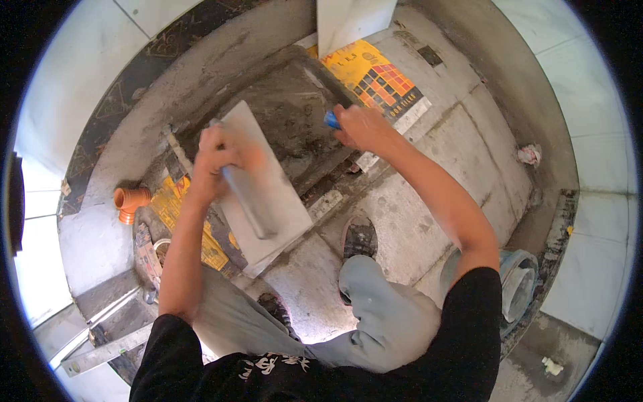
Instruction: Spreading and smoothing mortar in a recessed floor area using a trowel and a hawk.
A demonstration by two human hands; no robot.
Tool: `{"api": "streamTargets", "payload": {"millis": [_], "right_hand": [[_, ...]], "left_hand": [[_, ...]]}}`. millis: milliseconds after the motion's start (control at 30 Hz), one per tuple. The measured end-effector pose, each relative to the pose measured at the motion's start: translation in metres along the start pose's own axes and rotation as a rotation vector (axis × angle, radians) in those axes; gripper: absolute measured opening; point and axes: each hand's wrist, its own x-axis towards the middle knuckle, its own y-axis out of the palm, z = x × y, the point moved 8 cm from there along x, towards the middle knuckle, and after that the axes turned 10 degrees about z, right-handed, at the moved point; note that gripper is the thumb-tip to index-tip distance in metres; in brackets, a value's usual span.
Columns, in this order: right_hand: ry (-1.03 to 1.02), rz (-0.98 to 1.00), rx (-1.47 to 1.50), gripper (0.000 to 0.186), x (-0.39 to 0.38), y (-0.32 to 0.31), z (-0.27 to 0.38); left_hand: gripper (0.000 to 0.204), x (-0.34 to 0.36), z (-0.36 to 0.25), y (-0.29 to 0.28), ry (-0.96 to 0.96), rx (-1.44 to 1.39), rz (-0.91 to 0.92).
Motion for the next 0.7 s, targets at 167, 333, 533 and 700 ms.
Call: {"api": "streamTargets", "payload": {"millis": [167,333,533,700], "right_hand": [[0.219,-0.003,0.124,0.039,0.017,0.029,-0.045],[0.429,0.001,0.393,0.045,0.036,0.064,-0.050],[0.554,0.023,0.326,0.043,0.072,0.096,-0.050],[0.589,-0.028,0.208,0.040,0.098,0.111,-0.071]], "left_hand": [[0.022,-0.038,0.060,-0.040,-0.134,-0.258,-0.413],[0.024,-0.053,0.083,-0.053,-0.149,-0.531,-0.486],[0.028,-0.050,0.086,-0.038,-0.163,-0.864,-0.576],[0.033,-0.058,0.090,-0.034,-0.143,-1.159,-0.641]]}}
